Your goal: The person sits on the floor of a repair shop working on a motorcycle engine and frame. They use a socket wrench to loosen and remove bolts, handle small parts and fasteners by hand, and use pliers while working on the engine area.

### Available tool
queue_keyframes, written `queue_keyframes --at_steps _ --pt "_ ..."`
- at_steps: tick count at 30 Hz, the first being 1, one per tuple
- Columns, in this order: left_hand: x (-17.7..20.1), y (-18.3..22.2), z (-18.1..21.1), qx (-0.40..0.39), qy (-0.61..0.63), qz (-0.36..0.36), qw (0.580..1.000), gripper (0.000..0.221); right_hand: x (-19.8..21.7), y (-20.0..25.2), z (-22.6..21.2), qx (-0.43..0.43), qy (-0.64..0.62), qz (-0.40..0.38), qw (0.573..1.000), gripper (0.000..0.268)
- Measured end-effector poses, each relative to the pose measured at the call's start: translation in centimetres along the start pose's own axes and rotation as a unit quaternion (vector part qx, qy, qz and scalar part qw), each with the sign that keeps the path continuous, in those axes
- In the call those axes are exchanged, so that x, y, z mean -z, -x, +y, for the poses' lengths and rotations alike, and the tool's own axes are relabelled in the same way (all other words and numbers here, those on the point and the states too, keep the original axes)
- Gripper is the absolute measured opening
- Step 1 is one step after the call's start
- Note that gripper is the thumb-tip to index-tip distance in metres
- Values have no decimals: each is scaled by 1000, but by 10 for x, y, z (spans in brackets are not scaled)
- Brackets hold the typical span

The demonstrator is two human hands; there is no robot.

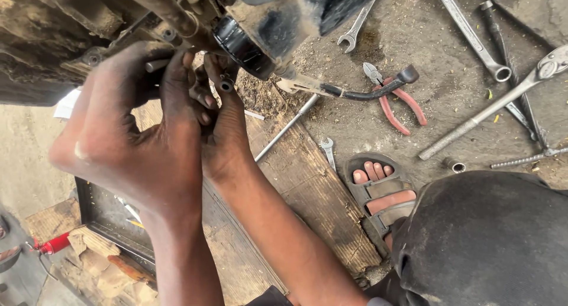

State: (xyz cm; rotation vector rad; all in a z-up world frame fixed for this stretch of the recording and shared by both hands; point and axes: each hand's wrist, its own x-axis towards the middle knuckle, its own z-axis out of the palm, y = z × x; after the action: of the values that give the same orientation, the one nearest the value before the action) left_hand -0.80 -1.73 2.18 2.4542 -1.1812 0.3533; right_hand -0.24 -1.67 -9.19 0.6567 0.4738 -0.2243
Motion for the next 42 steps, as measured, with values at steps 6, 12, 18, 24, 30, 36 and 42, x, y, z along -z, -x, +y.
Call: queue_keyframes --at_steps 6,12,18,24,30,36,42 --pt "-2 6 -6 10 -32 15 999 11 16 -7 -1 -19 -15 -38 999 16" --pt "-3 7 -5 42 -24 36 998 10 20 -13 -3 -95 -124 -96 983 28" --pt "-2 2 -7 44 -7 48 998 11 31 -25 -2 -83 -89 -70 990 17" --pt "-4 -1 -8 68 27 62 995 13 11 -15 -5 -69 -25 -32 997 33" --pt "-8 5 -11 111 41 85 989 12 1 -9 -12 -107 -49 -24 993 27" --pt "-9 7 -10 128 23 106 986 16 1 -7 -10 -144 -145 25 979 30" --pt "-12 4 -11 95 57 94 989 9 9 -7 -14 -127 -129 -13 983 25"
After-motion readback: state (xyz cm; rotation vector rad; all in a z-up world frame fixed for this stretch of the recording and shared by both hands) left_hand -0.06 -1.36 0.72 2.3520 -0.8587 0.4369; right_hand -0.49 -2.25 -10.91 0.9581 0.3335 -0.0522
